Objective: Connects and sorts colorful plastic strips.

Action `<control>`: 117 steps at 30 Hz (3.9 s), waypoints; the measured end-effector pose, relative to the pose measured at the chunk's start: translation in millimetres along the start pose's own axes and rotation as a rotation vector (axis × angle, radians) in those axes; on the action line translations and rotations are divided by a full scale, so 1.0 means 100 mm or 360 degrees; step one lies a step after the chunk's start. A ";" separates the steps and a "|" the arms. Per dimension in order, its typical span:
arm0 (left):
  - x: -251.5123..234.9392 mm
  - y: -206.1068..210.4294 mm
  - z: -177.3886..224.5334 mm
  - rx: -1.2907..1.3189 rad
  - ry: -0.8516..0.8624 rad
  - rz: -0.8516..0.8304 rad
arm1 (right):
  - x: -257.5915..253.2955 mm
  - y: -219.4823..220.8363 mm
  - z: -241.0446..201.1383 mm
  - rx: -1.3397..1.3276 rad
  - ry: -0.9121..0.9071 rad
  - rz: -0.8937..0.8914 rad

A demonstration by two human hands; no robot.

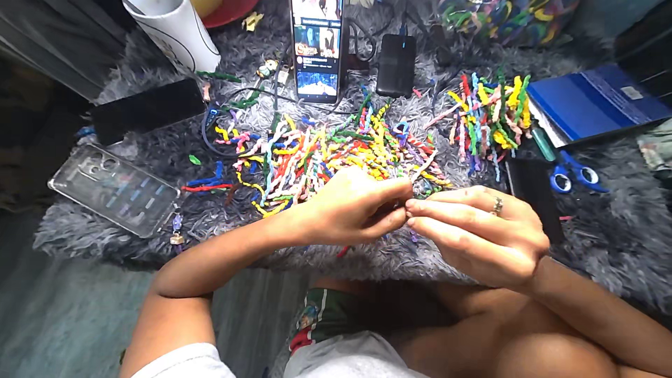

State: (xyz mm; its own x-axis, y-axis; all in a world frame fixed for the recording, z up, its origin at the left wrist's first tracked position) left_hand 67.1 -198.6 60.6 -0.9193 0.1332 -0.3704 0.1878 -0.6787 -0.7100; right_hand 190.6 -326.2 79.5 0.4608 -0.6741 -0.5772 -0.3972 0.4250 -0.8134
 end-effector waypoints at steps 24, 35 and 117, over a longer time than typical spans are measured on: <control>0.00 0.06 0.01 0.1360 -0.0009 0.0106 | -0.02 -0.06 -0.19 0.0632 -0.0259 -0.0021; -0.03 0.01 -0.04 0.1594 0.0207 -0.0013 | -0.03 -0.07 -0.11 -0.0041 -0.0028 0.0227; 0.01 -0.11 0.08 0.0725 0.0479 -0.0226 | -0.02 0.28 0.37 -0.2437 0.0380 -0.0186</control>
State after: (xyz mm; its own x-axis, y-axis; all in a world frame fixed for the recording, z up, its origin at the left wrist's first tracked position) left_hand 60.7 -196.9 73.0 -0.7727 0.4010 -0.4921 -0.1604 -0.8734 -0.4598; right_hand 207.6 -291.0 55.5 0.4723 -0.7987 -0.3728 -0.8406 -0.5354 0.0820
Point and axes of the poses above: each hand's wrist, its own x-axis away from the middle knuckle, its own y-axis out of the palm, z = x × y, the point moved 4 cm from there along -x, towards the middle knuckle, and after that the axes turned 13 degrees about -z, right-handed, at the moved point
